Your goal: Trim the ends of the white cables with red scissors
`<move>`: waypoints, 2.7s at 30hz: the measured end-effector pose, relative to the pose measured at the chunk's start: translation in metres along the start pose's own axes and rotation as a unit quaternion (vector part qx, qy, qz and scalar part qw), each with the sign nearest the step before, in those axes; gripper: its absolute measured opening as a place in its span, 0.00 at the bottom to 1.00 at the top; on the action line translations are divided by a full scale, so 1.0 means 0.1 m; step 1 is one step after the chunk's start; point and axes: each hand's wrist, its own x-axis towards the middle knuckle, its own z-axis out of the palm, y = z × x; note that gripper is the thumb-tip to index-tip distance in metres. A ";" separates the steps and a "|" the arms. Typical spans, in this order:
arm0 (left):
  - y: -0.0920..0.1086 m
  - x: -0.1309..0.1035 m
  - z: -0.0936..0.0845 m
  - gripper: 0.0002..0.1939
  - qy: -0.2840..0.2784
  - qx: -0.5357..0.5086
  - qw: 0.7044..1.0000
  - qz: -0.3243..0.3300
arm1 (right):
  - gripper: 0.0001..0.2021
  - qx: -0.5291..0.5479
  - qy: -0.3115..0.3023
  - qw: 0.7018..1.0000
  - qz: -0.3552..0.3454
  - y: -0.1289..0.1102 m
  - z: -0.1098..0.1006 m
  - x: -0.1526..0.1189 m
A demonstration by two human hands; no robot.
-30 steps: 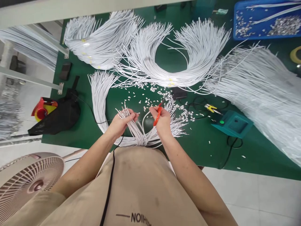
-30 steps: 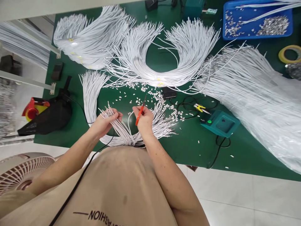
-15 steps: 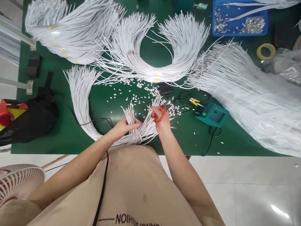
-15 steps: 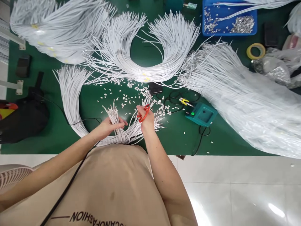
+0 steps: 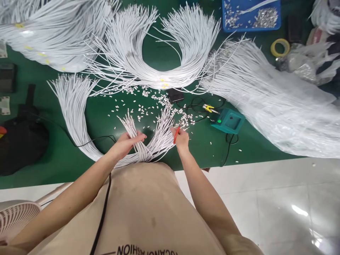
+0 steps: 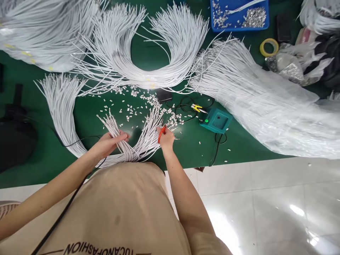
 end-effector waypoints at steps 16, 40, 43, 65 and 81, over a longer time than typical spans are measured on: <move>-0.07 -0.15 0.00 0.12 -0.049 0.019 0.996 0.066 | 0.10 0.114 -0.091 0.978 -0.150 -0.44 0.41 -0.97; 0.05 -0.33 -0.16 0.14 0.017 -0.038 0.998 0.043 | 0.16 0.138 -0.156 0.970 -0.123 -0.67 0.50 -0.62; 0.07 -0.34 -0.16 0.11 0.006 -0.010 0.999 0.042 | 0.14 0.188 -0.194 0.949 -0.161 -0.90 0.43 -0.70; 0.07 -0.28 -0.11 0.13 0.037 -0.007 0.995 0.089 | 0.12 -0.170 -0.196 0.926 -0.273 -0.83 0.25 -0.61; 0.06 -0.28 -0.12 0.13 0.050 0.003 0.996 0.079 | 0.15 -0.339 -0.207 0.850 -0.347 -0.99 0.11 -0.63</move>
